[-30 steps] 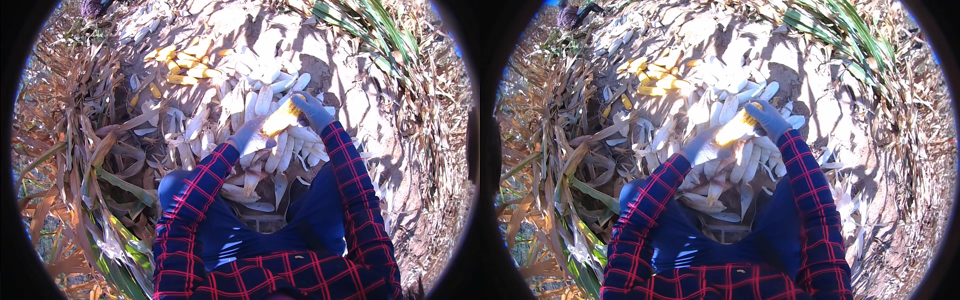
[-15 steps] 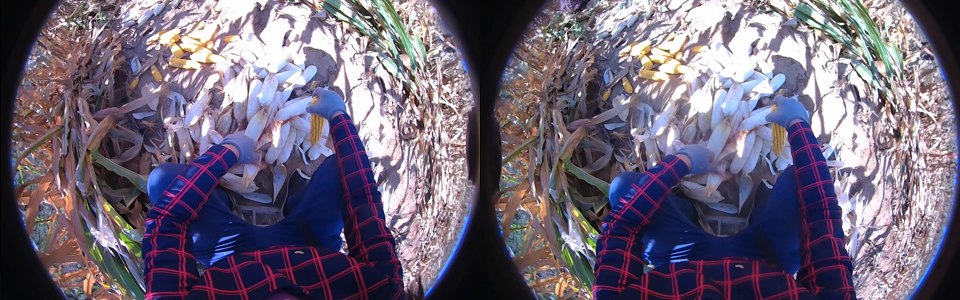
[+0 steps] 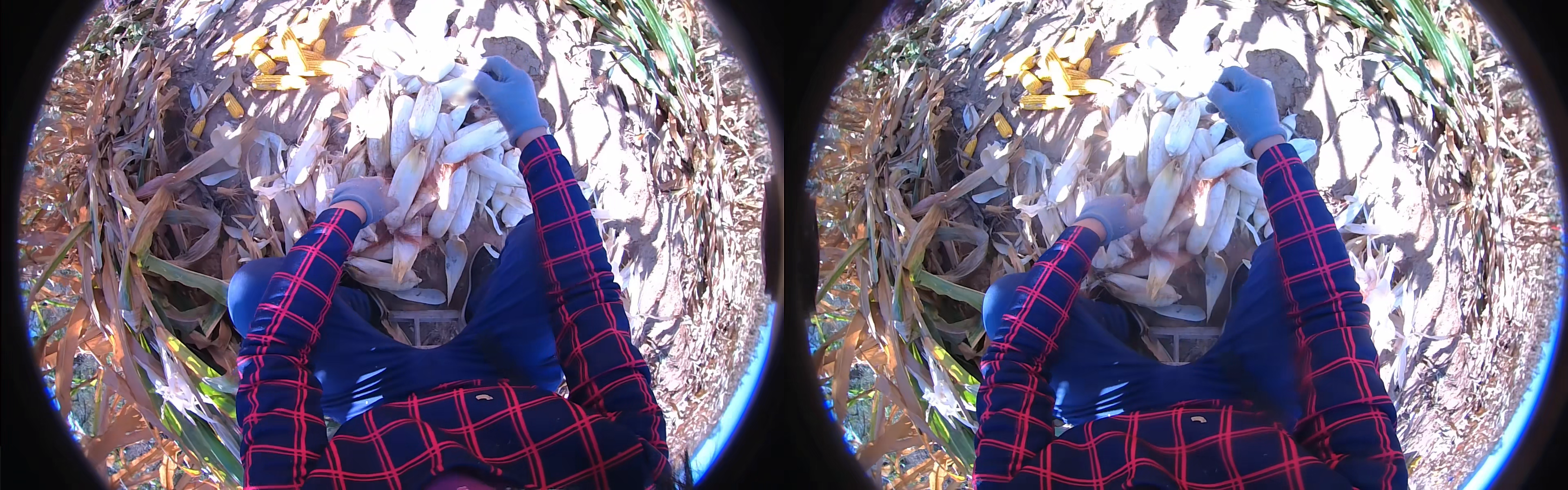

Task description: The person sits on the ground in a cornfield and shucks corn cobs by hand, removing the husks and placing the cleaned cobs aside.

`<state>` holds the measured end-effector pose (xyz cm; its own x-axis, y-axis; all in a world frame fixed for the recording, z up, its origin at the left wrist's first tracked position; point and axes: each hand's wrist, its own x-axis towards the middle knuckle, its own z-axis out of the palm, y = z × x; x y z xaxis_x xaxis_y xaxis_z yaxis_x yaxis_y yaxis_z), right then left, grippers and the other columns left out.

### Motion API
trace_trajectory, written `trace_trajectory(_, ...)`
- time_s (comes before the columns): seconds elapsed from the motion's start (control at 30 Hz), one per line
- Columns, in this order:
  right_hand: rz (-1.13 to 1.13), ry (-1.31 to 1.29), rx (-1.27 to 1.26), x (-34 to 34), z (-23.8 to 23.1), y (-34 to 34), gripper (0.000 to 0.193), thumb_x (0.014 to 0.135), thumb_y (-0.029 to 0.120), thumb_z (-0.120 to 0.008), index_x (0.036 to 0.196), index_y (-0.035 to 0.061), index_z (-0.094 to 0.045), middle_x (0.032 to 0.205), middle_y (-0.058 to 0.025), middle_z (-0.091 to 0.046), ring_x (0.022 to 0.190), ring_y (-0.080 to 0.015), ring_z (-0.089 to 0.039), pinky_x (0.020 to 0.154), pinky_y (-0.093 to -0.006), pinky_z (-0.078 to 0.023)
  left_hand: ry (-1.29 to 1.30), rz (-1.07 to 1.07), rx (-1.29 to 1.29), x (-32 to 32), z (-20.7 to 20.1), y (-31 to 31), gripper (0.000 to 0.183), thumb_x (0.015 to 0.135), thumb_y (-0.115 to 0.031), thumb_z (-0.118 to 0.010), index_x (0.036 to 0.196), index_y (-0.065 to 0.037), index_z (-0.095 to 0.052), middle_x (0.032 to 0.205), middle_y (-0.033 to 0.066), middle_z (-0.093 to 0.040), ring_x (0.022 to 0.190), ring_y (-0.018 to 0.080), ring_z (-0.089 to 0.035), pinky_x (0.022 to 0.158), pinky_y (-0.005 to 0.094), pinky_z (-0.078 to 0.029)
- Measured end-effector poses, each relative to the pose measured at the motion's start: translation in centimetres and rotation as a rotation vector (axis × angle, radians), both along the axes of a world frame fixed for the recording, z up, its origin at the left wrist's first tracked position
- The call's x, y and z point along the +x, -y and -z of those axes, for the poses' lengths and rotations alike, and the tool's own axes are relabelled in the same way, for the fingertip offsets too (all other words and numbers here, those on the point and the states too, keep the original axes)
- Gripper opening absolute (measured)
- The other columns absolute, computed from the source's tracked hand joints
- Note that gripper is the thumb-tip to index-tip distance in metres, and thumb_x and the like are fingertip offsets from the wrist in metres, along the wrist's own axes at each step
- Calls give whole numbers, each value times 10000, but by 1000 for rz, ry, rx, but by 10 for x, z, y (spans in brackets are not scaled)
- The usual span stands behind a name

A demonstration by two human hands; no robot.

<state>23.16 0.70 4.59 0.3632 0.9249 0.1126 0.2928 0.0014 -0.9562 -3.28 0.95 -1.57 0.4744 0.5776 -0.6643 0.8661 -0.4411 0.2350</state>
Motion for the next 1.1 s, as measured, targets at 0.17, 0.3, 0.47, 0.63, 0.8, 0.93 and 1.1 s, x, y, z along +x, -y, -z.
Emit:
trace_trajectory(0.17,-43,303,-4,6,5,8,213,797,250,-601,889,68,-661,731,-67,-658,659,-157,-635,644,-286,-498,39,-198,-9,11,50,-6,707,735,-503,-621,1237,-20,-501,1227,229,-547,1147,352,-532,966,401,-414)
trace_trajectory(0.3,-59,545,-63,13,-9,24,211,821,218,-645,964,63,-646,805,-16,-652,732,-92,-602,685,-252,-480,136,-386,-48,27,75,-6,859,641,-511,-717,1283,-10,-444,1236,226,-542,1161,334,-526,976,385,-410)
trace_trajectory(0.47,-40,459,-56,35,-5,37,250,805,303,-627,955,108,-668,836,-104,-673,770,-239,-652,711,-326,-505,94,-432,-41,50,96,2,936,591,-512,-777,1281,-8,-395,1260,207,-528,1140,339,-545,951,416,-440)
trace_trajectory(0.63,-60,493,-111,43,-14,49,245,808,271,-633,967,85,-656,818,-94,-660,746,-200,-637,694,-303,-499,-35,-499,51,70,90,11,936,549,-555,-775,1256,-34,-452,1241,192,-527,1156,320,-528,951,411,-442)
trace_trajectory(0.8,-127,583,-227,46,-16,51,231,819,215,-645,998,68,-639,825,-63,-656,739,-129,-629,683,-266,-499,4,-528,112,70,111,11,747,572,-440,-760,1153,-30,-531,1165,192,-583,1078,330,-580,912,397,-471)
trace_trajectory(0.93,-149,576,-325,51,-9,50,282,797,270,-653,999,75,-634,856,-99,-665,775,-191,-641,730,-306,-501,126,-547,146,66,119,14,669,572,-383,-746,1093,-8,-557,1097,223,-612,1010,361,-610,878,385,-485)
trace_trajectory(1.1,-254,633,-367,55,18,48,369,788,341,-640,1043,76,-619,840,-123,-655,783,-239,-641,736,-340,-495,757,-804,13,54,135,-11,441,650,-160,-720,1024,24,-574,924,150,-651,847,244,-648,769,329,-518)
